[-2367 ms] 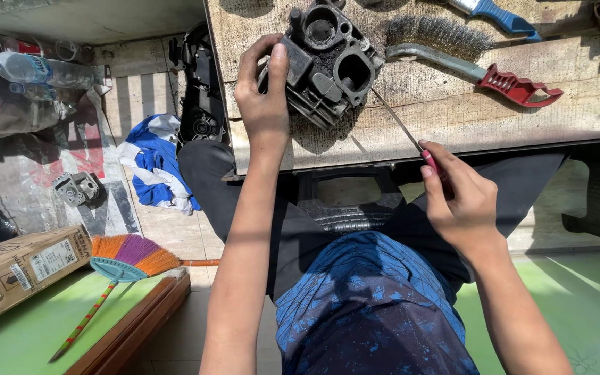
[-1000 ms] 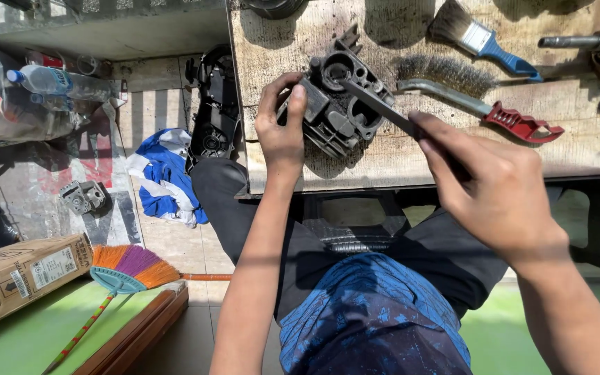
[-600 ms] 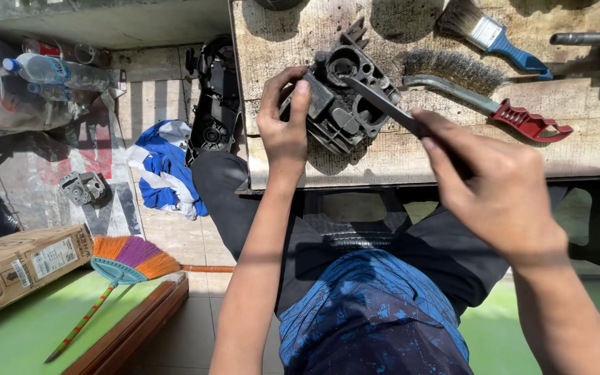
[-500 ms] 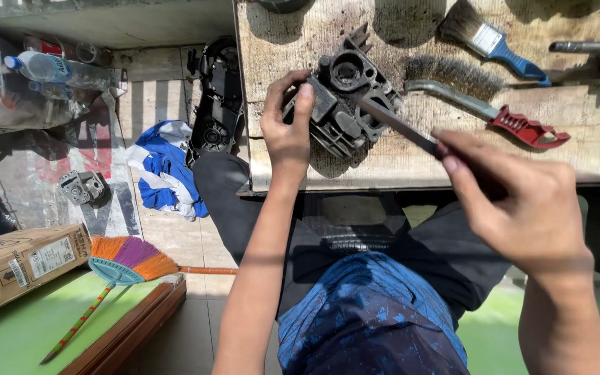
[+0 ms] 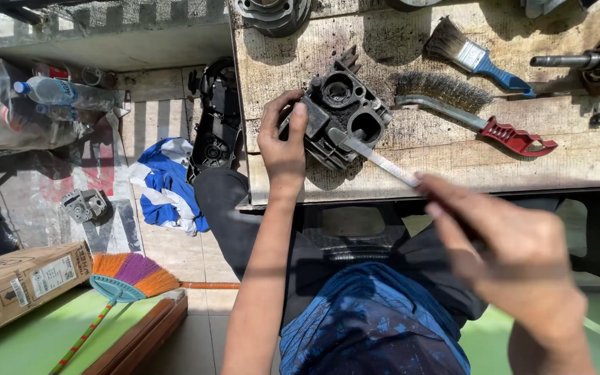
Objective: Cleaning carbon deposits and grime from a motorcycle cylinder head using a small knife and a wire brush.
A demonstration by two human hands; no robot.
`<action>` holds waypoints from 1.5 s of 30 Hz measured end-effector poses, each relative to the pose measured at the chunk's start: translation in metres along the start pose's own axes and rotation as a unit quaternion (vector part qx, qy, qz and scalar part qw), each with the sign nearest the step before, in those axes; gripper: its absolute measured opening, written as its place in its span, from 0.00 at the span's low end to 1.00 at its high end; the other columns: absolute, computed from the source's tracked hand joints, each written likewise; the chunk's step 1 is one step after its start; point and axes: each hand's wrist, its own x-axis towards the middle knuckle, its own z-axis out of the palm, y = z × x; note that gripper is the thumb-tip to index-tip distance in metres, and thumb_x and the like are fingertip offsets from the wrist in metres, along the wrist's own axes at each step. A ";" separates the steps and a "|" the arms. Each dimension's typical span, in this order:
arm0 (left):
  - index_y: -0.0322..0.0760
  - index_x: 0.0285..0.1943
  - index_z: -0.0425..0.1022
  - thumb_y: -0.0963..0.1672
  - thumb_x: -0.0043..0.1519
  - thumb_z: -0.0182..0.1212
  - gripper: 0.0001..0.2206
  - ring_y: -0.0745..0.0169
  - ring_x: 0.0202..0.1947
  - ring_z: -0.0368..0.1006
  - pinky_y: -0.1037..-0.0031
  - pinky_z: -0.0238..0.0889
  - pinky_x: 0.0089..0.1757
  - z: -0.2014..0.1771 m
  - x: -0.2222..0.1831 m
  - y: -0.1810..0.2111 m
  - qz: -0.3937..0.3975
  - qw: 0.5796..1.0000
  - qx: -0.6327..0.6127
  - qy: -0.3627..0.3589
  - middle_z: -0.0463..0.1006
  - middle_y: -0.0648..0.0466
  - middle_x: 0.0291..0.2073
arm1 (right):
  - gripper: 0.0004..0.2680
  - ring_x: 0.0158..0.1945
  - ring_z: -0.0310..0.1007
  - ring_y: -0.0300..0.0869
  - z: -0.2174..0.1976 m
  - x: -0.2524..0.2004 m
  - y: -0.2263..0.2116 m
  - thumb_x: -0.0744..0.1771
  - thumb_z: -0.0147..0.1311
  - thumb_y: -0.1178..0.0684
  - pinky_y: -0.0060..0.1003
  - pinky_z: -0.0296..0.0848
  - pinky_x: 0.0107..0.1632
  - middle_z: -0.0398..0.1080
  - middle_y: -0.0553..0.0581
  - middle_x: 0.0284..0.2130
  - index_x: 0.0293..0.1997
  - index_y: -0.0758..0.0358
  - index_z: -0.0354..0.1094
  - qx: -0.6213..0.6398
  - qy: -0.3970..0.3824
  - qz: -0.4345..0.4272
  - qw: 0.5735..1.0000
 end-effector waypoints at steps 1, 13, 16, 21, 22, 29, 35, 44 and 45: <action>0.34 0.55 0.75 0.49 0.66 0.57 0.16 0.59 0.55 0.72 0.69 0.63 0.59 -0.002 -0.002 0.003 0.002 1.000 0.008 -0.007 0.76 0.51 0.51 | 0.15 0.18 0.68 0.37 -0.008 -0.004 0.019 0.65 0.63 0.70 0.31 0.62 0.19 0.81 0.60 0.37 0.57 0.75 0.75 -0.127 -0.001 -0.021 0.992; 0.37 0.54 0.75 0.47 0.66 0.57 0.12 0.60 0.53 0.73 0.67 0.65 0.58 0.001 0.000 0.012 0.013 1.000 0.010 -0.011 0.77 0.53 0.48 | 0.18 0.35 0.76 0.22 -0.036 0.054 0.068 0.74 0.43 0.39 0.18 0.75 0.39 0.70 0.36 0.37 0.76 0.18 0.56 -0.664 -0.137 -0.149 0.720; 0.37 0.54 0.75 0.47 0.66 0.58 0.13 0.60 0.52 0.75 0.65 0.69 0.58 0.005 0.007 0.007 0.016 1.000 0.017 -0.017 0.78 0.52 0.48 | 0.13 0.42 0.68 0.22 -0.041 0.072 0.056 0.76 0.42 0.33 0.24 0.66 0.58 0.72 0.32 0.46 0.73 0.15 0.59 -0.725 -0.096 -0.199 0.653; 0.38 0.50 0.77 0.52 0.62 0.61 0.17 0.57 0.53 0.76 0.59 0.68 0.60 0.004 0.024 0.006 -0.003 0.998 0.015 -0.065 0.80 0.51 0.46 | 0.14 0.27 0.70 0.24 -0.040 0.115 0.081 0.69 0.51 0.43 0.15 0.69 0.22 0.73 0.41 0.50 0.64 0.32 0.67 -0.616 -0.181 -0.208 0.738; 0.38 0.49 0.77 0.53 0.61 0.61 0.17 0.57 0.53 0.76 0.58 0.68 0.59 0.001 0.026 0.005 -0.011 0.997 0.032 -0.071 0.81 0.51 0.46 | 0.14 0.29 0.74 0.31 -0.037 0.122 0.090 0.68 0.50 0.43 0.20 0.71 0.21 0.72 0.49 0.53 0.62 0.36 0.69 -0.559 -0.220 -0.198 0.775; 0.33 0.47 0.78 0.50 0.63 0.60 0.15 0.60 0.49 0.74 0.68 0.66 0.55 -0.005 0.030 0.012 0.020 0.996 0.020 -0.090 0.79 0.53 0.44 | 0.12 0.35 0.80 0.44 -0.034 0.112 0.118 0.74 0.54 0.62 0.31 0.82 0.41 0.79 0.66 0.52 0.68 0.70 0.74 -0.246 -0.150 -0.213 0.933; 0.36 0.50 0.78 0.52 0.61 0.61 0.18 0.55 0.52 0.77 0.60 0.68 0.56 -0.007 0.037 0.007 -0.008 0.993 0.050 -0.105 0.81 0.49 0.47 | 0.13 0.22 0.63 0.45 -0.028 0.115 0.126 0.80 0.62 0.55 0.36 0.60 0.20 0.67 0.63 0.29 0.44 0.77 0.67 -0.176 -0.130 -0.013 0.976; 0.44 0.47 0.79 0.55 0.60 0.61 0.17 0.55 0.56 0.76 0.47 0.64 0.61 -0.002 0.040 0.003 -0.029 0.990 0.036 -0.133 0.82 0.54 0.48 | 0.15 0.20 0.73 0.55 -0.028 0.131 0.073 0.77 0.59 0.51 0.42 0.71 0.20 0.72 0.74 0.30 0.49 0.82 0.69 -0.118 -0.166 0.136 0.969; 0.42 0.47 0.79 0.56 0.59 0.60 0.20 0.53 0.56 0.76 0.48 0.65 0.61 -0.003 0.039 0.002 -0.026 0.991 0.039 -0.128 0.81 0.52 0.48 | 0.16 0.16 0.71 0.54 -0.027 0.132 0.075 0.77 0.56 0.49 0.41 0.67 0.16 0.73 0.74 0.28 0.48 0.81 0.71 -0.146 -0.191 0.142 0.960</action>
